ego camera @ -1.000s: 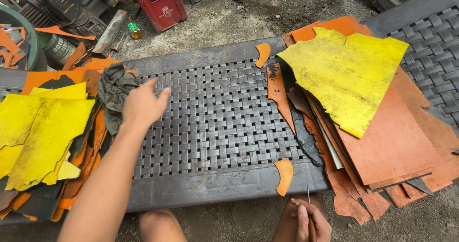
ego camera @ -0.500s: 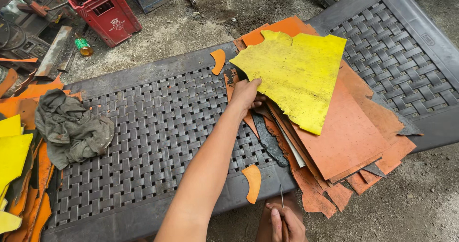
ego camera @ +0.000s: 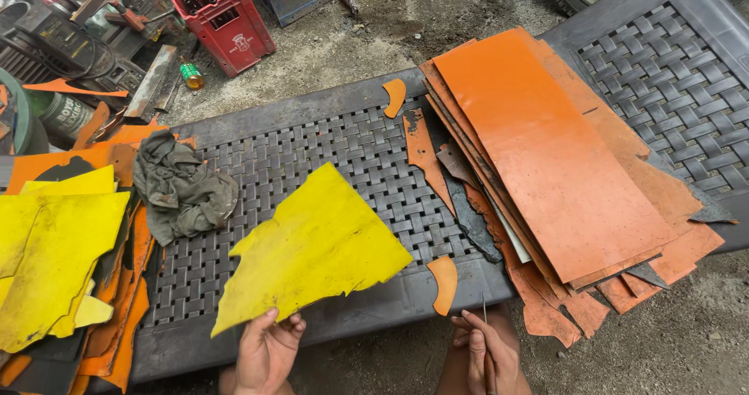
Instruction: The person uses a small knife to cut shapes from yellow rubber sheets using an orange template as a guide. They repeatedly trace around the template, cut out the shapes, and place the finished pieces aside.
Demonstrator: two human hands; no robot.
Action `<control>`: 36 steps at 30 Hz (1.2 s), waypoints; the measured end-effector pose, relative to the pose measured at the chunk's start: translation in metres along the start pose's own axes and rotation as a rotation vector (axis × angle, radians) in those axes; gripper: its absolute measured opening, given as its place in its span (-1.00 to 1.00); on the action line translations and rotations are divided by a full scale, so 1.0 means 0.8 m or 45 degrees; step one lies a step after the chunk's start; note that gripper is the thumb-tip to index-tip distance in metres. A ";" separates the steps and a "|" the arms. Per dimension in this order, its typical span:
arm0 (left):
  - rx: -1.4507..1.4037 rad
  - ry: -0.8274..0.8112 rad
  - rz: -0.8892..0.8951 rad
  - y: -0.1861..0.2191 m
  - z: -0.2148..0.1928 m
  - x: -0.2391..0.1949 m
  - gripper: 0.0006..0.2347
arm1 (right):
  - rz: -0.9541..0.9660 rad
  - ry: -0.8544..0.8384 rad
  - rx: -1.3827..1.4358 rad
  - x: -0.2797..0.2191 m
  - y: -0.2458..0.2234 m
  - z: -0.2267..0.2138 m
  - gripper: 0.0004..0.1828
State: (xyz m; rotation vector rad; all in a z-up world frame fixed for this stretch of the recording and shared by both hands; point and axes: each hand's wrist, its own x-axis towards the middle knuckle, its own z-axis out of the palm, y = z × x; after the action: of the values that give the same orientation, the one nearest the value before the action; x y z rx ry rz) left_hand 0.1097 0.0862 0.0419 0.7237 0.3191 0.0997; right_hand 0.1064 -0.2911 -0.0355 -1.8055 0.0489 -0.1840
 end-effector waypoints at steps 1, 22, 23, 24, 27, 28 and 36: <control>0.088 0.134 -0.065 -0.010 -0.013 -0.017 -0.69 | -0.010 -0.039 -0.063 0.005 -0.009 0.000 -0.64; 2.493 0.664 0.268 0.081 -0.015 -0.004 -0.32 | -0.140 0.120 -0.932 0.089 -0.118 0.072 -0.54; 2.574 0.681 0.111 0.088 -0.024 0.000 -0.24 | -0.164 0.136 -0.913 0.090 -0.117 0.072 -0.59; 2.644 0.699 -0.055 0.087 -0.031 0.002 -0.16 | -0.146 0.139 -0.874 0.093 -0.115 0.069 -0.61; 2.608 0.693 0.130 0.060 -0.036 -0.009 -0.20 | -0.093 0.126 -0.790 0.098 -0.108 0.063 -0.66; 2.601 0.696 0.091 0.055 -0.034 -0.012 -0.20 | -0.084 0.117 -0.784 0.101 -0.106 0.061 -0.67; 2.492 0.697 -0.165 0.007 0.034 -0.037 -0.12 | 0.201 0.017 -0.657 0.112 -0.122 0.043 -0.79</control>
State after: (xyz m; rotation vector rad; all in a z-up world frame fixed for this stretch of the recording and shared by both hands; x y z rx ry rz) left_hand 0.0908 0.0671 0.0726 2.6224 1.0019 -0.2026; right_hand 0.1937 -0.2466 0.0598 -2.3030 0.2681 -0.0731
